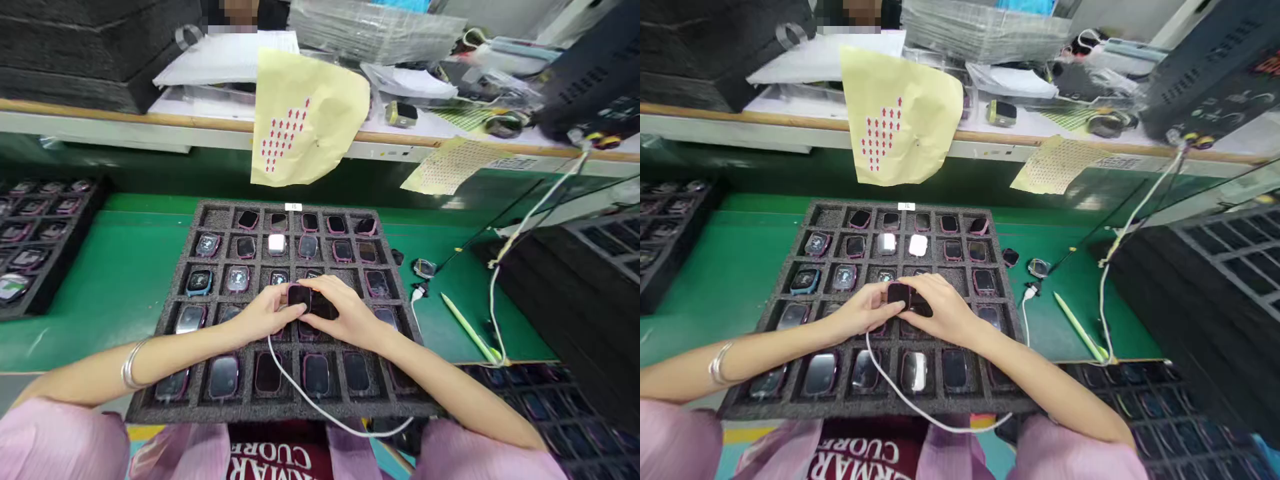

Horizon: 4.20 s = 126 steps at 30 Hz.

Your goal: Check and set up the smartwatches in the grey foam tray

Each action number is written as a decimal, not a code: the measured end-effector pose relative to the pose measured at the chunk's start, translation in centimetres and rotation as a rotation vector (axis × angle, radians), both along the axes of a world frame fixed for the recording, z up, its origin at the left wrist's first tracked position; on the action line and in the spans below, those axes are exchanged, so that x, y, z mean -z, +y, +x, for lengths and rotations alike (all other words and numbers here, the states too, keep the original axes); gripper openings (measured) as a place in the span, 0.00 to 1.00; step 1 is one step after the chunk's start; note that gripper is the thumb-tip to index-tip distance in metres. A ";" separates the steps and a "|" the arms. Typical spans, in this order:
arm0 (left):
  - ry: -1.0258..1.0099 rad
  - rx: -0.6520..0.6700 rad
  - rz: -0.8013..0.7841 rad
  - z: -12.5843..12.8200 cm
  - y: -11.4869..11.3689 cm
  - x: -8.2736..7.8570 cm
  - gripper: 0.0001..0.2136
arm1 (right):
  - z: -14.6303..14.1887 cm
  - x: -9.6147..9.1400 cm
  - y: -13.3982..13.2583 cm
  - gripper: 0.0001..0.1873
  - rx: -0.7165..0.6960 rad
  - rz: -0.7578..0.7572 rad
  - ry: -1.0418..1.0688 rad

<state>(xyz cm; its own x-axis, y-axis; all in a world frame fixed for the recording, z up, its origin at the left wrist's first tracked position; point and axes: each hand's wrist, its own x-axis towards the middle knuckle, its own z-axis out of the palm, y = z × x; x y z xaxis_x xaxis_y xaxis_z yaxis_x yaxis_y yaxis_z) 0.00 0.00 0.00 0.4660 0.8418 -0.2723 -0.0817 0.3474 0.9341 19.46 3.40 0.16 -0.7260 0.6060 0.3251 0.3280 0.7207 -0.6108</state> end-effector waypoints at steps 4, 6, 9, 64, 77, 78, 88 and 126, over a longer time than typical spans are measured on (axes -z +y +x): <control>-0.011 -0.038 0.034 0.1 -0.1 0.5 0.13 | -0.2 0.3 0.0 0.26 -0.007 -0.007 0.015; -0.016 -0.054 0.080 0.1 -0.1 0.8 0.13 | -0.2 0.3 0.0 0.26 -0.010 -0.006 0.026; -0.011 -0.056 0.130 0.1 0.0 1.1 0.13 | -0.3 0.2 0.0 0.25 -0.006 -0.008 0.032; -0.028 -0.015 0.169 -0.4 -0.6 1.4 0.14 | -0.5 0.1 -1.1 0.23 0.050 0.040 0.073; -0.012 -0.029 0.134 -0.4 -0.5 1.4 0.14 | -0.7 -0.1 -1.1 0.21 0.089 0.063 0.053; -0.014 -0.029 0.135 -0.4 -0.5 1.5 0.14 | -0.8 -0.1 -1.1 0.21 0.093 0.063 0.049; -0.046 0.019 0.114 -0.5 -0.4 0.8 0.16 | -0.2 -0.4 -0.5 0.25 -0.034 -0.147 0.183; -0.071 0.070 -0.040 -0.6 -0.4 0.3 0.17 | -0.6 -0.5 -0.7 0.29 0.012 -0.101 0.203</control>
<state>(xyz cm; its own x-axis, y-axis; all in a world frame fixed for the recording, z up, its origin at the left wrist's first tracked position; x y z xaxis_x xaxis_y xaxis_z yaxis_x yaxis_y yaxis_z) -0.63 -0.36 -0.29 0.5427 0.7956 -0.2692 -0.1213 0.3913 0.9122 18.89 2.71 0.68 -0.6442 0.6513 0.4011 0.1995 0.6493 -0.7339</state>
